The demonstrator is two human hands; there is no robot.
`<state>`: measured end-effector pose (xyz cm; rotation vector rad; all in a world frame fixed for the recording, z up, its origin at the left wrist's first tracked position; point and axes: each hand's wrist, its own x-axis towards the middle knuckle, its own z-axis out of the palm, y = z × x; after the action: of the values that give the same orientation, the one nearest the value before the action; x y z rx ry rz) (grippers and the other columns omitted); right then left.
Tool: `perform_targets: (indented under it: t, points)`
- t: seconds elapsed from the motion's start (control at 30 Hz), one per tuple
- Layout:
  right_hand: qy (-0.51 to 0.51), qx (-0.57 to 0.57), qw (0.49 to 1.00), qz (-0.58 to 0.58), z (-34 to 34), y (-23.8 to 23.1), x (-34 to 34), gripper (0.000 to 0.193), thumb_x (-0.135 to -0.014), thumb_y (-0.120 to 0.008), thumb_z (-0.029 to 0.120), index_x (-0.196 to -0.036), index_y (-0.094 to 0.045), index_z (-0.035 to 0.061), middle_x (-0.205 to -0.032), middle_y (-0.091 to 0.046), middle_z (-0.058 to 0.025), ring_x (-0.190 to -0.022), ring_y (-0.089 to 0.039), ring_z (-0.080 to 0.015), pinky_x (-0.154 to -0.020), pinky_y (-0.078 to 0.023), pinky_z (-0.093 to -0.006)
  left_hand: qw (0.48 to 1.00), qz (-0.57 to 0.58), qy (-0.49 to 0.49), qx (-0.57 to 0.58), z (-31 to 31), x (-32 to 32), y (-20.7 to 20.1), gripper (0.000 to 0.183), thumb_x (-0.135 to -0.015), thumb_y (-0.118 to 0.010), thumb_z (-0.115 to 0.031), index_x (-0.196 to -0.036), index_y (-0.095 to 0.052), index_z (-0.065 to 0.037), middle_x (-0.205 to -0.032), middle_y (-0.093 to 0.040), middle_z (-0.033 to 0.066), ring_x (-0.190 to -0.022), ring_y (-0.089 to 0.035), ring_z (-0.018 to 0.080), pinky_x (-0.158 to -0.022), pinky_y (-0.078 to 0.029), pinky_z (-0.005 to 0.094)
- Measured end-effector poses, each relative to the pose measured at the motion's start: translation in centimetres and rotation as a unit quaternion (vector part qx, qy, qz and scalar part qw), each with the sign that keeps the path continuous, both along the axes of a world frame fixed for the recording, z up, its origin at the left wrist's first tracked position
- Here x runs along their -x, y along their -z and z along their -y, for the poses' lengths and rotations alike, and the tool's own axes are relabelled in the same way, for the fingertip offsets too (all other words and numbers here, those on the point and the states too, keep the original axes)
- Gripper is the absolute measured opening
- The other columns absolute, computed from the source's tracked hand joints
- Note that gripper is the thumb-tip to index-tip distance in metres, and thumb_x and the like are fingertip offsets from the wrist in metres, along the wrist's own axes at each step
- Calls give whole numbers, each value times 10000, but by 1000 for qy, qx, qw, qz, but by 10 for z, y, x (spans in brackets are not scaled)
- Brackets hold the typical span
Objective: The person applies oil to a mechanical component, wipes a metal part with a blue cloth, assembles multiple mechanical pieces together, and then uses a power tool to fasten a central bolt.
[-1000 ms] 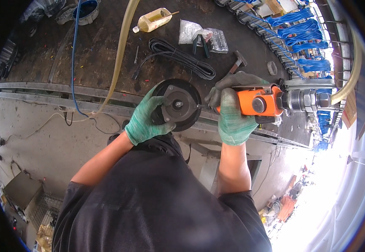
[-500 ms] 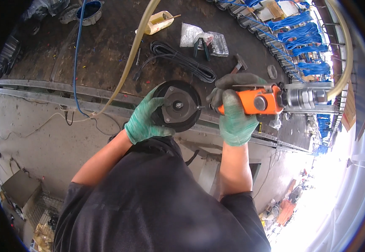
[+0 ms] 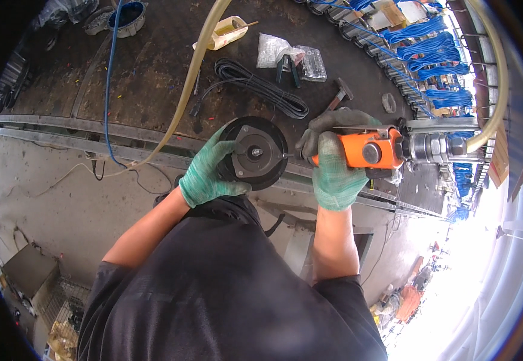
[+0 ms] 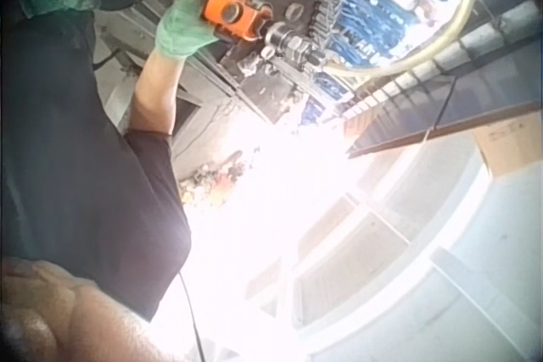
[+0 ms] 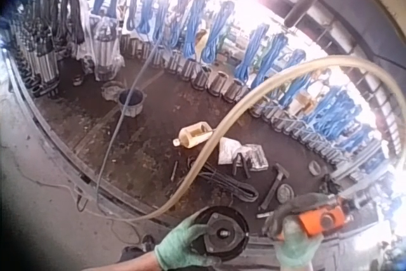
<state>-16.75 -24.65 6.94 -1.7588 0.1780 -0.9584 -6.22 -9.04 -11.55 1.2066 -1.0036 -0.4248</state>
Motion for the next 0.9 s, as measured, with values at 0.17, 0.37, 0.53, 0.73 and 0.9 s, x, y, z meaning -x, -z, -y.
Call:
perform_targets:
  t: [0.17, 0.37, 0.53, 0.73, 0.9]
  points:
    - [1, -56, 998, -25, 1, -15, 0, 216, -875, -648, 78, -1043, -633, -56, -734, -630, -115, -547, -578, -165, -558, -560, -347, 1000, 0, 13, -2, -1, -1, -2, 818, -560, -1004, -257, -1263, -639, -51, -1561, -439, 245, -1447, -441, 439, -1193, -398, 477]
    - [-47, -74, 995, 55, -44, -24, -4, 297, -851, -666, 34, -1130, -608, -52, -778, -656, -162, -571, -617, -177, -565, -582, -356, 999, -10, 29, 10, 1, -1, -3, 855, -548, -1011, -229, -1284, -622, -35, -1580, -410, 245, -1449, -441, 427, -1188, -412, 469]
    - [-52, -58, 997, -2, -48, -5, -6, 277, -876, -725, 48, -1110, -618, -54, -836, -690, -150, -633, -656, -161, -601, -578, -300, 999, -24, 37, 5, -1, -5, -9, 860, -513, -1022, -197, -1266, -642, -32, -1563, -423, 237, -1431, -464, 414, -1187, -426, 463]
    - [-60, -52, 997, -13, -57, -7, -10, 260, -865, -732, 54, -1082, -641, -57, -840, -701, -131, -640, -664, -145, -598, -562, -267, 999, 12, 41, 13, -2, -11, -8, 899, -498, -1030, -243, -1281, -644, -30, -1554, -429, 244, -1406, -483, 425, -1174, -437, 470]
    - [-69, -19, 996, -43, -60, -4, -12, 246, -832, -708, 17, -1056, -649, -65, -821, -705, -121, -646, -676, -145, -602, -565, -268, 997, 61, 21, -33, -4, -12, -4, 920, -506, -1023, -349, -1284, -641, -41, -1562, -412, 270, -1395, -475, 462, -1166, -429, 493]
